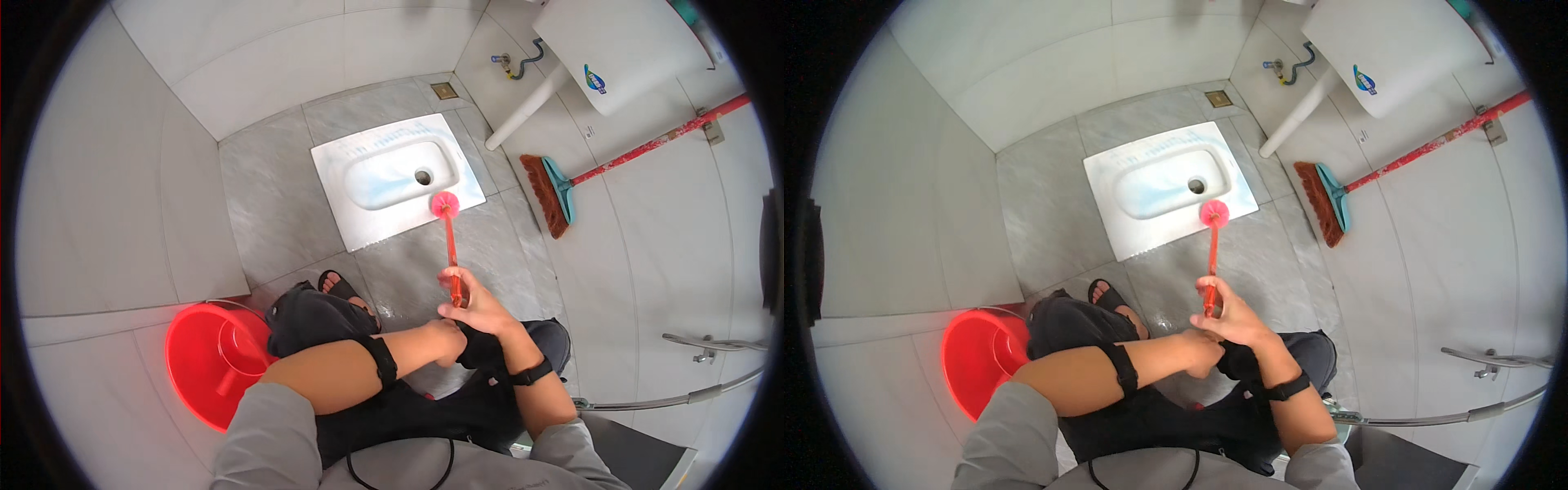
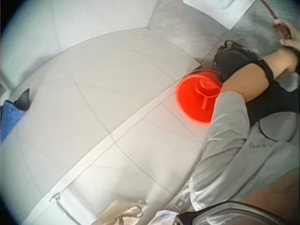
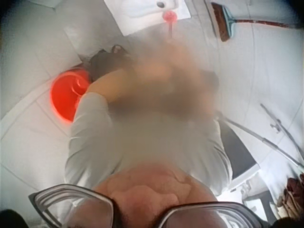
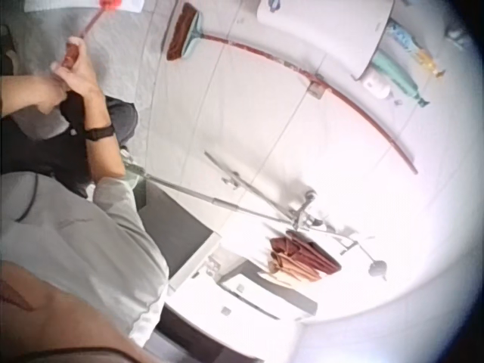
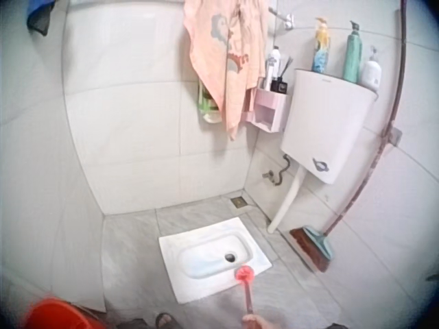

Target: The person pours blue cleaning liquid into a squat toilet and then uses a pink toilet brush to scrub the interior surfaces. The person repeatedly scrubs the bowl and drain area with the brush.

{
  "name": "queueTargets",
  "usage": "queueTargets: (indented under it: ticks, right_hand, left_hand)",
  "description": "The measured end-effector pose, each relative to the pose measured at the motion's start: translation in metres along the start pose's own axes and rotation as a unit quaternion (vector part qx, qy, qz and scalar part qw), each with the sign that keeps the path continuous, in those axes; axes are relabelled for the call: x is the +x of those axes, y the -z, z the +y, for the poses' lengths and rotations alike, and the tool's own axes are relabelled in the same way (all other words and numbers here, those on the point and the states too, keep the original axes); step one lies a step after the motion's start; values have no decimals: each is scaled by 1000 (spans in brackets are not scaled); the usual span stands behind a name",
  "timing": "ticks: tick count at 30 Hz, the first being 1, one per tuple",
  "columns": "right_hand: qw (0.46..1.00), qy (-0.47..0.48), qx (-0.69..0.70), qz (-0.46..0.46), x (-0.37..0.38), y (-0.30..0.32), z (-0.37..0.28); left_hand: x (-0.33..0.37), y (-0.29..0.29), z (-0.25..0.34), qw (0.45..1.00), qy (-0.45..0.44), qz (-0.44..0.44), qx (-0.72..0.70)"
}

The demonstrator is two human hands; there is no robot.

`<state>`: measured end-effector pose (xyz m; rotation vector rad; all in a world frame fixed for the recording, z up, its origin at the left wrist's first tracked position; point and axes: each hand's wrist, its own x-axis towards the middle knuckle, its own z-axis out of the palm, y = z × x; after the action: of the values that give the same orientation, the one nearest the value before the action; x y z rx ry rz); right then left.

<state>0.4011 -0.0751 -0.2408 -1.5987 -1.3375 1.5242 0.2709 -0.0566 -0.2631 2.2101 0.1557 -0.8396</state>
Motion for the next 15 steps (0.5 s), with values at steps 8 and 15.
queueTargets:
  ticks: [8,15]
  right_hand:
    - [923,-237,240,186,30,44,54]
    - [899,-282,119,315,75,62,59]
  left_hand:
    - [13,-21,6,995,-40,50,77]
    - [-11,-4,15,996,-59,17,63]
